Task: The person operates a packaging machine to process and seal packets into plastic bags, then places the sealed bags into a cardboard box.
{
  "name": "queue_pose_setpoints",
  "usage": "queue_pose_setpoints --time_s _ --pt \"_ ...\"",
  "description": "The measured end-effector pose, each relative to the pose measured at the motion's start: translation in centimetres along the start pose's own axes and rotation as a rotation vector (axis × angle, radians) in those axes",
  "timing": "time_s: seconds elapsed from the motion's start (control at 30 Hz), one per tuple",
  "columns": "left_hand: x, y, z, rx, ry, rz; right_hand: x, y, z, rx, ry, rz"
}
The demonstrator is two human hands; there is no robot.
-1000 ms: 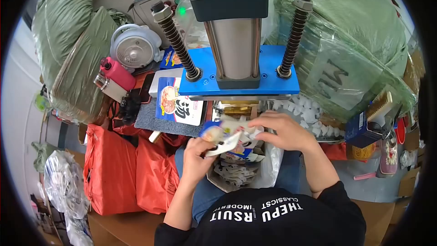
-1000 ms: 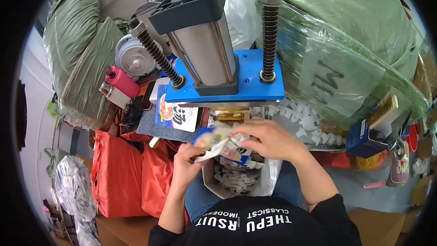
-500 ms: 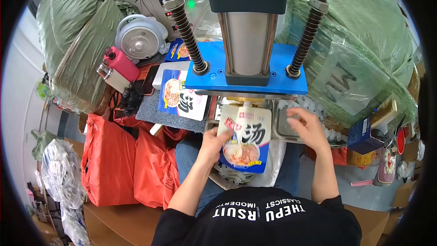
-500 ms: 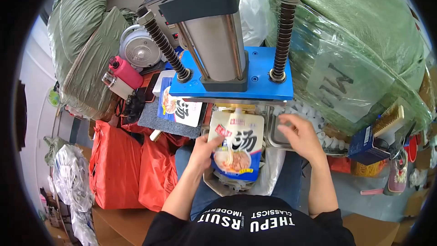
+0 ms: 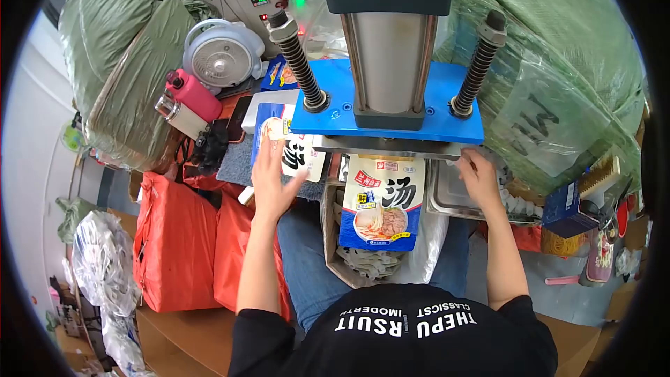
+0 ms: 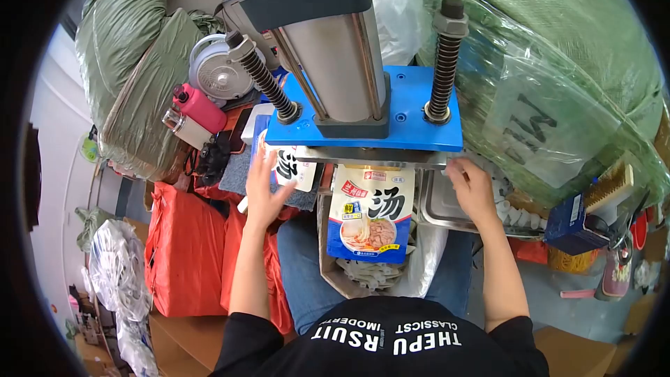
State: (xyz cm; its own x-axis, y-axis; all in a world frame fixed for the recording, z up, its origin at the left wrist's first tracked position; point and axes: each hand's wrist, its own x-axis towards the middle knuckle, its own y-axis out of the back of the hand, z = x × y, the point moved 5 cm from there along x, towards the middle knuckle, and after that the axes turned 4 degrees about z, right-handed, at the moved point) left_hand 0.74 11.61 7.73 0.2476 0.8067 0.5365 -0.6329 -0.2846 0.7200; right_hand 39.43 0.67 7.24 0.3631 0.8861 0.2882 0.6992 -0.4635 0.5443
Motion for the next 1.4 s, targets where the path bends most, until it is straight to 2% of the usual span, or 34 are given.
queue_pose_setpoints --time_s 0.03,0.07,0.17,0.2,0.3,0.33,0.43,0.47,0.53,0.57,0.63,0.67,0.77,0.83,0.93,1.03,1.17,1.27,1.33,1.4 --pt "-0.8 0.2 0.4 0.246 -0.205 -0.048 -0.5 0.6 -0.2 0.033 0.079 0.018" --pt "-1.6 0.5 0.4 0.246 -0.207 -0.048 -0.8 1.0 -0.1 0.033 0.079 0.02" --pt "-3.9 1.1 0.8 0.111 -0.282 -0.094 -2.9 1.1 2.0 0.222 -0.285 -0.046" --pt "-4.4 0.8 0.3 0.107 -0.272 -0.107 -3.6 1.0 2.0 0.216 -0.299 -0.055" --pt "-3.2 0.0 -2.2 -0.037 -0.064 -0.099 -3.0 -0.5 0.0 0.593 -0.379 -0.057" --pt "-3.2 0.5 -1.7 -0.033 -0.063 -0.09 -3.0 -1.0 -0.7 0.595 -0.369 -0.061" --pt "-3.8 1.7 1.9 -0.127 0.161 0.05 -5.2 -2.7 -2.3 0.718 -0.443 -0.344" --pt "-4.2 1.8 3.4 -0.138 0.155 0.042 -5.3 -2.7 -2.8 0.713 -0.449 -0.33" --pt "-5.3 1.6 6.4 -0.191 0.074 -0.084 -4.8 -3.0 -5.7 0.264 -0.034 -0.474" --pt "-5.6 1.7 7.3 -0.194 0.079 -0.09 -4.4 -3.1 -6.9 0.262 -0.043 -0.478" --pt "-5.6 0.9 9.3 -0.357 0.052 -0.293 -2.9 -3.3 -10.9 0.194 0.163 -0.576" --pt "-5.8 1.0 10.0 -0.356 0.045 -0.289 -2.7 -3.3 -12.1 0.158 0.271 -0.618" --pt "-8.6 -0.9 10.5 -0.929 0.664 -0.587 -4.6 -4.6 -10.8 0.332 0.218 -0.499" --pt "-9.2 -2.0 10.3 -0.953 0.705 -0.612 -5.1 -5.0 -10.4 0.423 0.188 -0.462" --pt "-10.7 -4.1 9.6 -0.994 0.795 -0.705 -5.7 -4.4 -8.6 0.411 -0.056 -0.359" --pt "-7.9 -6.6 8.2 -1.208 0.985 -0.517 -3.8 -1.8 -5.6 0.282 -0.182 -0.281" --pt "-5.0 -9.3 6.9 -1.264 0.981 -0.371 -1.4 0.6 -3.9 0.118 -0.157 -0.154" --pt "-5.1 -10.3 6.6 -1.268 0.989 -0.376 -0.6 -1.6 0.3 -0.554 0.44 0.095" --pt "-4.6 -10.1 6.5 -1.262 0.99 -0.388 -0.1 -1.5 0.5 -0.509 0.411 0.093" --pt "-3.2 -8.4 5.7 -0.872 0.782 -0.557 0.6 -2.1 0.2 -0.402 0.4 0.056"
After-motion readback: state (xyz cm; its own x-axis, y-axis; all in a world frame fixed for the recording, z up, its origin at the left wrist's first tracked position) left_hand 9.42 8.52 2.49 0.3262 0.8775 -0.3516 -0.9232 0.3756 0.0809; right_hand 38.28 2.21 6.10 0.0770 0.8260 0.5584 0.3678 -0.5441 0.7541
